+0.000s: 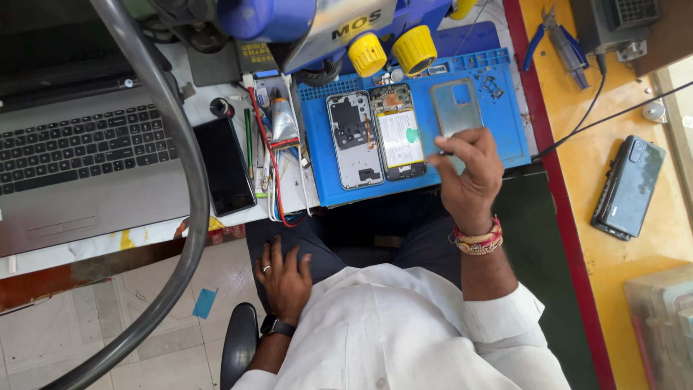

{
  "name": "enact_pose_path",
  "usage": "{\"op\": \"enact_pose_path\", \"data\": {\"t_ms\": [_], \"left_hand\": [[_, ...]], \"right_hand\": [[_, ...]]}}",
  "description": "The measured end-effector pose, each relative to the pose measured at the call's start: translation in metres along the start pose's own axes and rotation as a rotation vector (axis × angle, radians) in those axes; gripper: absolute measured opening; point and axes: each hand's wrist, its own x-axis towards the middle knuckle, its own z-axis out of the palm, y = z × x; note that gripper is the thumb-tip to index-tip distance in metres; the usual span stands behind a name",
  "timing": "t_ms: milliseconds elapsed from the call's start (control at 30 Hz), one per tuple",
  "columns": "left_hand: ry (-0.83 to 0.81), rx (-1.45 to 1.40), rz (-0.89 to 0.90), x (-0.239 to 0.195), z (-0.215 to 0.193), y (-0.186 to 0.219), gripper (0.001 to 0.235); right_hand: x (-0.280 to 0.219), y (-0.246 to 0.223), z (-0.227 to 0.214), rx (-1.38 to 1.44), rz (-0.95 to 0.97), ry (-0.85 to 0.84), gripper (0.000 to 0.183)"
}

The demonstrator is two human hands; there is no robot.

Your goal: The person disassembles a smartphone, removes the battery, and uses a screwdriver and a small brush to clean internal components. The person then applies a liquid from a yellow bottle to the device and continues cleaning with the brush.

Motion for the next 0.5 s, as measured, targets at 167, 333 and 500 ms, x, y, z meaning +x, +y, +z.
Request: {"op": "enact_pose_path", "data": {"t_ms": [167, 333, 500], "left_hand": [[0.163, -0.310, 0.099, -0.010, 0.008, -0.017, 0.042], [0.122, -0.305, 0.083, -0.009, 0.008, -0.015, 0.042], [0.097, -0.246, 0.139, -0.002, 0.008, -0.015, 0.034]], "right_hand": [[-0.003, 0.004, -0.001, 0.114, 0.011, -0.037, 0.030], [-0.006, 0.008, -0.001, 0.093, 0.067, -0.018, 0.028], [-0.004, 0.011, -0.002, 0.041, -0.058, -0.030, 0.031]]}}
